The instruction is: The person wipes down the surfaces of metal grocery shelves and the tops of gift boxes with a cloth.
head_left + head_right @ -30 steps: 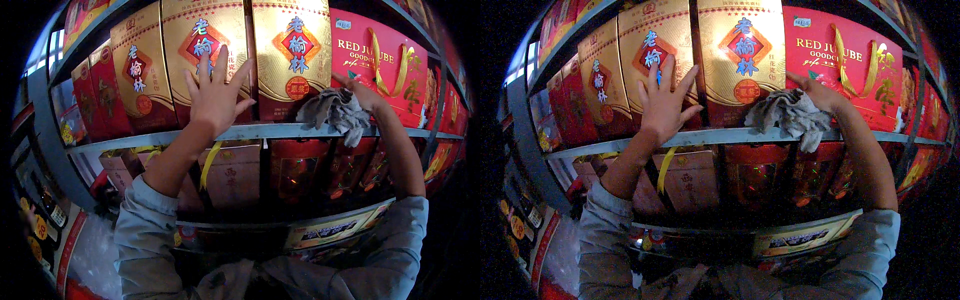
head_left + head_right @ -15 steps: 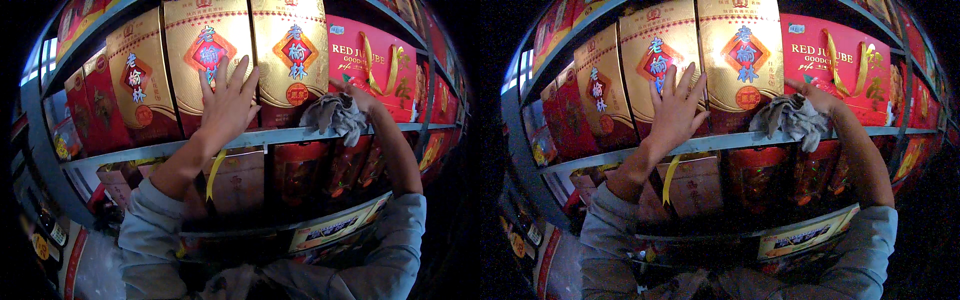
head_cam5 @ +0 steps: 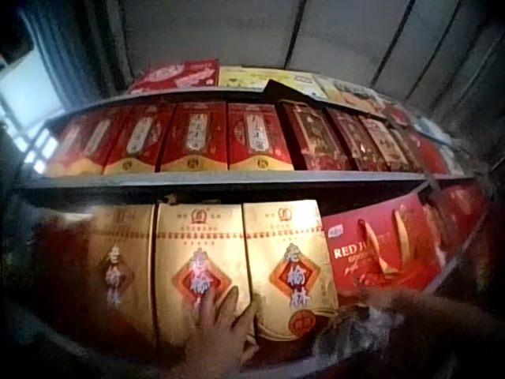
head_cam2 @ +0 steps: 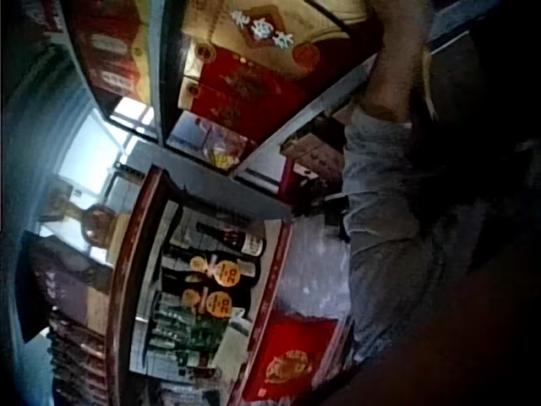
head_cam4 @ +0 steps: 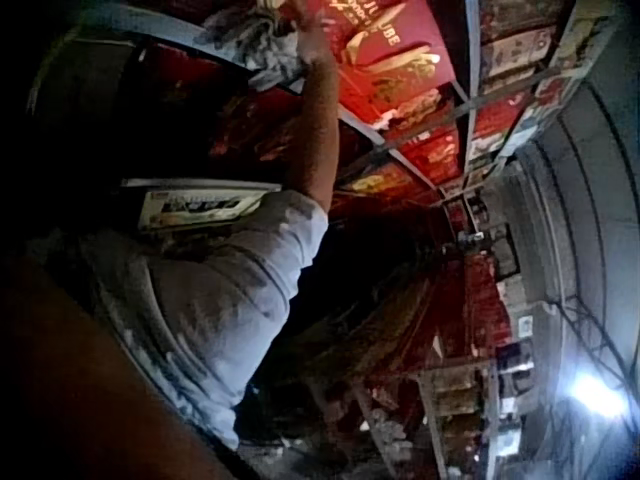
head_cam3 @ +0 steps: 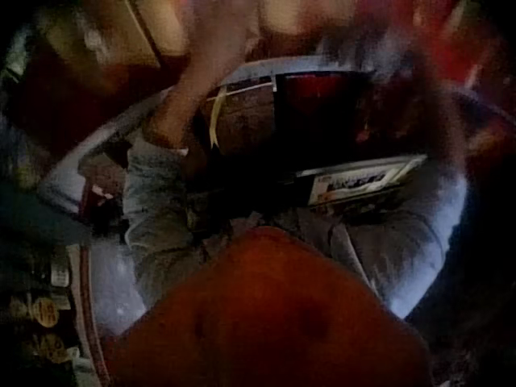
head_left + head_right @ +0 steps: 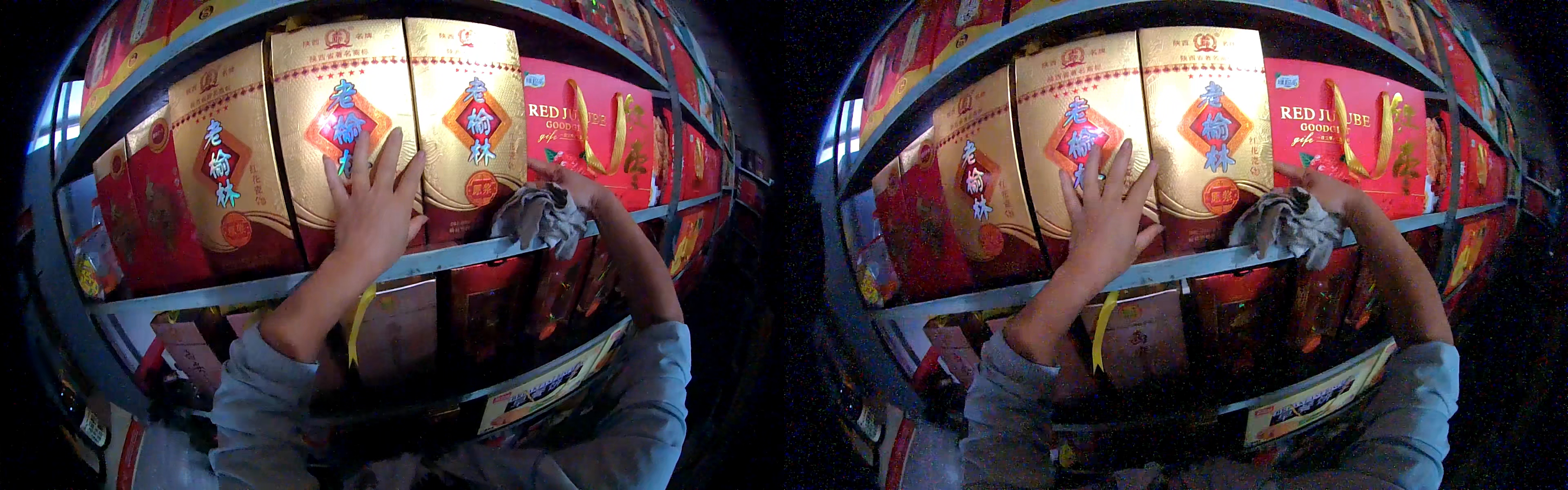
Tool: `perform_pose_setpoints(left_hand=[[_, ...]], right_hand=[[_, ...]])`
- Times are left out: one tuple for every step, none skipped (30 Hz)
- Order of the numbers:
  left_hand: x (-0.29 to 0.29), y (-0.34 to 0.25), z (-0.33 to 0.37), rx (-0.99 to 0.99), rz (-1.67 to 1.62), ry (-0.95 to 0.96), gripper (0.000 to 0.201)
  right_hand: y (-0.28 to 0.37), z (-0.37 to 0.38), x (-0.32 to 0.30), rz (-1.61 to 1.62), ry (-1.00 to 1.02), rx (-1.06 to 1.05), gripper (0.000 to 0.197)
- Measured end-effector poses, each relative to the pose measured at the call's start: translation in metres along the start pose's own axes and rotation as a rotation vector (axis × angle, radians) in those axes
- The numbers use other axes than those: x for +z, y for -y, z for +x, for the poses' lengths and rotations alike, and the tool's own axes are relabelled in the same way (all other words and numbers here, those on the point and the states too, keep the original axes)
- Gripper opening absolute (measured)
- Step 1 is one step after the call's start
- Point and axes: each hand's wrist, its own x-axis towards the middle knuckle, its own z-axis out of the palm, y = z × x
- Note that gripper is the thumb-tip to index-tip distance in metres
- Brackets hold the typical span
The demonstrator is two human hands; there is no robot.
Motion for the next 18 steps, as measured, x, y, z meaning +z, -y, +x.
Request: perform_pose_setpoints(left_hand=[[-0.002, 0.003, -0.001, -0.009, 0.003, 0.01, 0.072], [-0.005, 0.007, -0.003, 0.013, 0.034, 0.042, 0.076], [-0.005, 0.015, -0.003, 0.049, 0.037, 0.049, 0.076], [-0.006, 0.023, -0.003, 0.084, 0.041, 0.055, 0.077], [-0.007, 0.03, -0.006, 0.116, 0.046, 0.068, 0.078], [-0.008, 0.036, -0.007, 0.131, 0.063, 0.107, 0.079], [-0.008, 0.041, -0.009, 0.157, 0.069, 0.103, 0.079], [-0.009, 0.048, -0.011, 0.18, 0.079, 0.098, 0.079], [-0.01, 0.054, -0.013, 0.204, 0.088, 0.092, 0.079], [-0.012, 0.06, -0.014, 0.234, 0.097, 0.107, 0.079], [-0.013, 0.062, -0.016, 0.239, 0.107, 0.11, 0.079], [-0.013, 0.063, -0.017, 0.243, 0.118, 0.114, 0.078], [-0.013, 0.064, -0.018, 0.247, 0.13, 0.119, 0.078], [-0.012, 0.063, -0.018, 0.251, 0.132, 0.11, 0.077], [-0.011, 0.063, -0.019, 0.253, 0.136, 0.101, 0.077], [-0.012, 0.063, -0.018, 0.254, 0.142, 0.093, 0.076], [-0.013, 0.061, -0.017, 0.235, 0.131, 0.07, 0.075], [-0.014, 0.06, -0.016, 0.215, 0.121, 0.048, 0.075]], right_hand=[[0.001, 0.002, 0.0, 0.014, 0.031, -0.006, 0.072], [-0.004, 0.004, 0.001, -0.076, 0.006, -0.053, 0.07], [-0.004, 0.003, -0.001, -0.09, -0.01, -0.053, 0.068], [-0.004, 0.001, -0.002, -0.105, -0.026, -0.054, 0.066], [-0.003, 0.001, 0.003, -0.114, -0.036, -0.052, 0.065], [-0.004, 0.0, 0.002, -0.098, -0.058, -0.019, 0.065], [-0.006, -0.001, 0.0, -0.083, -0.079, 0.014, 0.066], [-0.006, -0.001, -0.001, -0.069, -0.098, 0.045, 0.066], [-0.006, -0.003, -0.001, -0.058, -0.098, 0.05, 0.067], [-0.005, -0.005, -0.001, -0.048, -0.098, 0.055, 0.067], [-0.006, -0.004, 0.001, -0.033, -0.093, 0.056, 0.067], [-0.005, -0.003, 0.003, -0.051, -0.09, 0.04, 0.066], [-0.003, -0.001, 0.005, -0.07, -0.087, 0.023, 0.065], [-0.002, -0.001, 0.005, -0.09, -0.086, 0.009, 0.063], [-0.004, -0.001, 0.002, -0.047, -0.089, 0.031, 0.063], [-0.007, 0.0, -0.001, -0.004, -0.091, 0.052, 0.062], [-0.009, 0.001, -0.003, 0.036, -0.091, 0.076, 0.061], [-0.013, 0.002, -0.003, 0.101, -0.083, 0.044, 0.058]])
